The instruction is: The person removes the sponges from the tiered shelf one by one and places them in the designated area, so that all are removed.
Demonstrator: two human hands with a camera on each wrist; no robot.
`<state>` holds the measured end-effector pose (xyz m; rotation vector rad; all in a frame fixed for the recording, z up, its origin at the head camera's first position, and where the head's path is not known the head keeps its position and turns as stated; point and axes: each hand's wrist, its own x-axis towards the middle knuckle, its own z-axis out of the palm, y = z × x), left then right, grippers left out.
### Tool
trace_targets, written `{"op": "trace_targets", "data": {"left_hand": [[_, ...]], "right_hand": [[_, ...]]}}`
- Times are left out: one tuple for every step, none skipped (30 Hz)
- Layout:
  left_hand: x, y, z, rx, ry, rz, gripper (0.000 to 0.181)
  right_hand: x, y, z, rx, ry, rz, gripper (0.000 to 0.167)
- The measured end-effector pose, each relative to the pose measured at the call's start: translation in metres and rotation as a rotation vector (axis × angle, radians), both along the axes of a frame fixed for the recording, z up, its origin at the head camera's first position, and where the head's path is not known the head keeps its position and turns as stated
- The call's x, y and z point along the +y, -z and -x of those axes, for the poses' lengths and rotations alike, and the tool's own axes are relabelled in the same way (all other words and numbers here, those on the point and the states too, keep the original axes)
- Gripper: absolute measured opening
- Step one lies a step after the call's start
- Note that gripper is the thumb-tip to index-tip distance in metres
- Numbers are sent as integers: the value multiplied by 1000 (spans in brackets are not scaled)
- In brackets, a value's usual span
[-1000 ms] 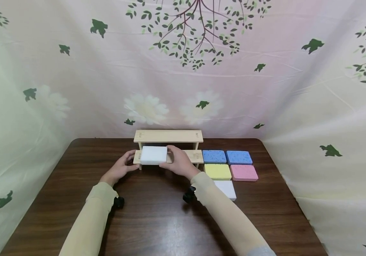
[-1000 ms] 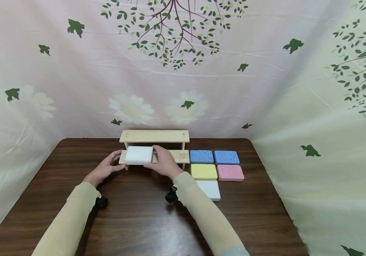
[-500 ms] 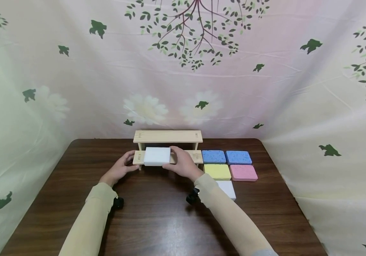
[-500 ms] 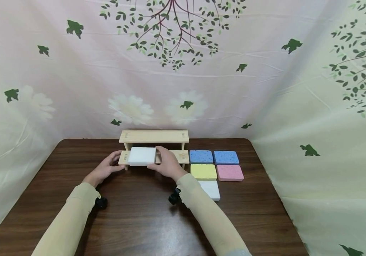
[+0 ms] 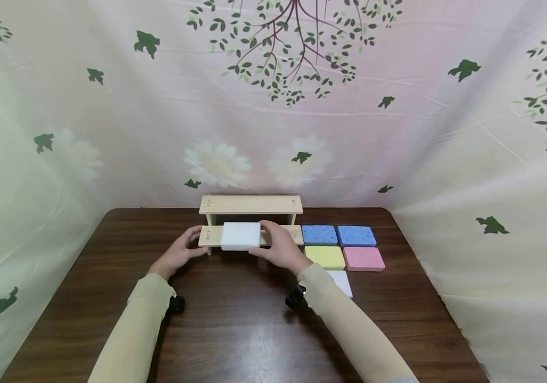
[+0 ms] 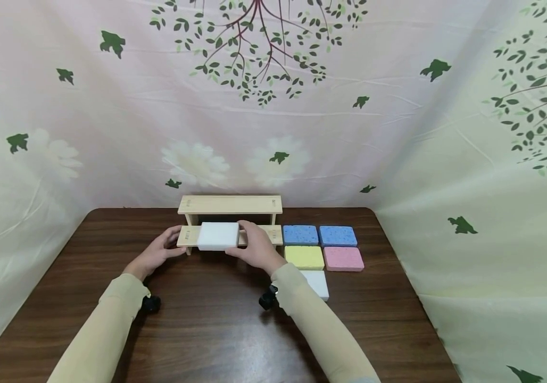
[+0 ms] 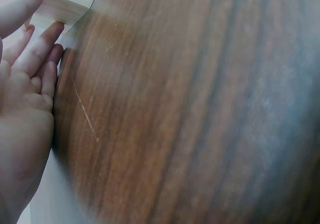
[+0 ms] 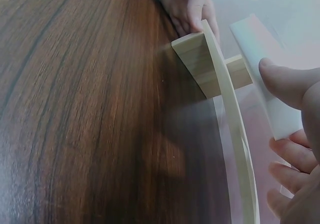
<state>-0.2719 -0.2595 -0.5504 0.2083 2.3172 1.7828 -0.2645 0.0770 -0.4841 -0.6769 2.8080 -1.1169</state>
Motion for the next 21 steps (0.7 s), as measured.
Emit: {"op": "trace_targets", "data": {"left_hand": [[0, 0, 0, 0, -3, -1, 81], [0, 0, 0, 3, -1, 3, 81], [1, 0, 0, 5, -1, 2, 80], [1, 0, 0, 6, 0, 3, 80], [1, 0, 0, 6, -1, 4, 80], [1, 0, 0, 6, -1, 6, 80], [2, 0, 0, 5, -1, 7, 79], [2, 0, 0, 5, -2, 8, 80], [2, 1, 0, 4, -3, 10, 80], [2, 1, 1, 1, -7, 10, 80], [1, 1, 1, 0, -6, 13, 80], [1, 1, 1, -2, -7, 12, 80], [1, 1, 1, -1, -3, 16, 81], [1, 1, 1, -3, -6, 14, 81], [1, 1, 1, -3, -3, 15, 80], [1, 1, 1, -2, -3, 15, 80], [1, 1, 1, 3, 3, 18, 80], [1, 1, 0, 5, 4, 17, 80], [1, 1, 1, 8, 4, 15, 80], [1, 1, 0, 7, 0, 9, 80], [0, 1, 0, 10, 2, 9, 80]], "right_hand": [[1, 0, 0, 2, 1, 1, 88], [2, 0, -1, 4, 4, 2, 88], [3, 0, -1, 5, 7, 3, 88], [4, 0, -1, 7, 7, 7, 88], [5, 0, -2, 9, 9, 9, 88], [6, 1, -2, 14, 9, 12, 88], [7, 1, -2, 19, 10, 14, 88], [8, 0, -3, 25, 10, 17, 88], [9, 0, -3, 31, 12, 17, 88], [10, 0, -3, 35, 14, 16, 88], [11, 0, -3, 40, 18, 13, 88], [12, -1, -4, 43, 19, 13, 88], [13, -1, -4, 43, 20, 12, 88], [14, -1, -5, 43, 20, 12, 88], [16, -2, -5, 42, 21, 11, 89], [17, -2, -5, 41, 21, 13, 89], [18, -2, -5, 41, 21, 15, 88], [19, -2, -6, 41, 19, 21, 88], [20, -3, -6, 39, 19, 25, 88], [22, -3, -6, 38, 19, 29, 87], [23, -3, -7, 37, 20, 34, 87]]}}
